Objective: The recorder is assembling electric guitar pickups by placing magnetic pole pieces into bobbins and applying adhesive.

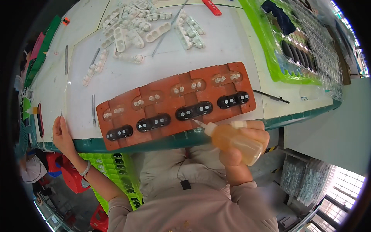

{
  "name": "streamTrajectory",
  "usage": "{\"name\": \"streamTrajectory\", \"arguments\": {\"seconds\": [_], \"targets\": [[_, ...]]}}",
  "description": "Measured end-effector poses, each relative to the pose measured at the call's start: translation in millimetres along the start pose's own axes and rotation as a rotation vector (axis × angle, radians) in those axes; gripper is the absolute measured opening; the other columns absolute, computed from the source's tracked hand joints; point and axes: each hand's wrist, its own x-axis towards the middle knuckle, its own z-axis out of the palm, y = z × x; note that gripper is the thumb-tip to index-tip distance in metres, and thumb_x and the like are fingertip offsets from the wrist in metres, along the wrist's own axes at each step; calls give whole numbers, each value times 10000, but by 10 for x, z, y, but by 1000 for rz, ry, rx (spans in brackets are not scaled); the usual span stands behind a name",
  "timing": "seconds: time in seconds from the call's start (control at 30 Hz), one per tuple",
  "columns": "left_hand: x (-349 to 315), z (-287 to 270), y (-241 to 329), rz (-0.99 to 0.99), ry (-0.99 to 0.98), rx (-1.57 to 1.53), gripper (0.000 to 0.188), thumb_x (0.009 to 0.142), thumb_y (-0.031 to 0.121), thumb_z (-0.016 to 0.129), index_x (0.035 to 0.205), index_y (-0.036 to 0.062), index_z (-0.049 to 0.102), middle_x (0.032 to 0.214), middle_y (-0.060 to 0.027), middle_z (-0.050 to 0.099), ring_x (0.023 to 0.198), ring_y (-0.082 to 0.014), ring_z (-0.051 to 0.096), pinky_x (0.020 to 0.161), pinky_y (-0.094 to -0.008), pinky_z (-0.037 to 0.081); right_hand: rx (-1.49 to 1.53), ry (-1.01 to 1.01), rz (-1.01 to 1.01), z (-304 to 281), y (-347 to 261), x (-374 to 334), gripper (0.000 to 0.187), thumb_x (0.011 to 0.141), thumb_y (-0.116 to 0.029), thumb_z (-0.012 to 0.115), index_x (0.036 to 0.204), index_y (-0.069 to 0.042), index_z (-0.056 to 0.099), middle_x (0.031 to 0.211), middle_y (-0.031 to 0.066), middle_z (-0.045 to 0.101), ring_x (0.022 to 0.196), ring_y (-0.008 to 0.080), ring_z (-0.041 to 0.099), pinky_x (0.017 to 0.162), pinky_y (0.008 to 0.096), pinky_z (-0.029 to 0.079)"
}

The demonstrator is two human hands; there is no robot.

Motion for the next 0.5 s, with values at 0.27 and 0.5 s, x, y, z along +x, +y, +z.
{"name": "streamTrajectory", "arguments": {"seconds": [0.27,0.5], "targets": [[1,45,-5,6,-6,4,323,841,208,597,1055,-33,574,998,-100,614,901,-140,566,806,-248,431,-48,-121,11,-49,-22,0,501,761,-498,525,862,-17,431,785,109,476,734,195,470,587,268,432],[0,41,-18,-15,-12,-23,326,841,202,599,1062,-35,567,993,-92,610,887,-135,560,800,-243,428,-24,-82,45,-77,0,10,391,753,-379,508,887,-22,423,798,118,459,709,193,494,596,278,447]]}}
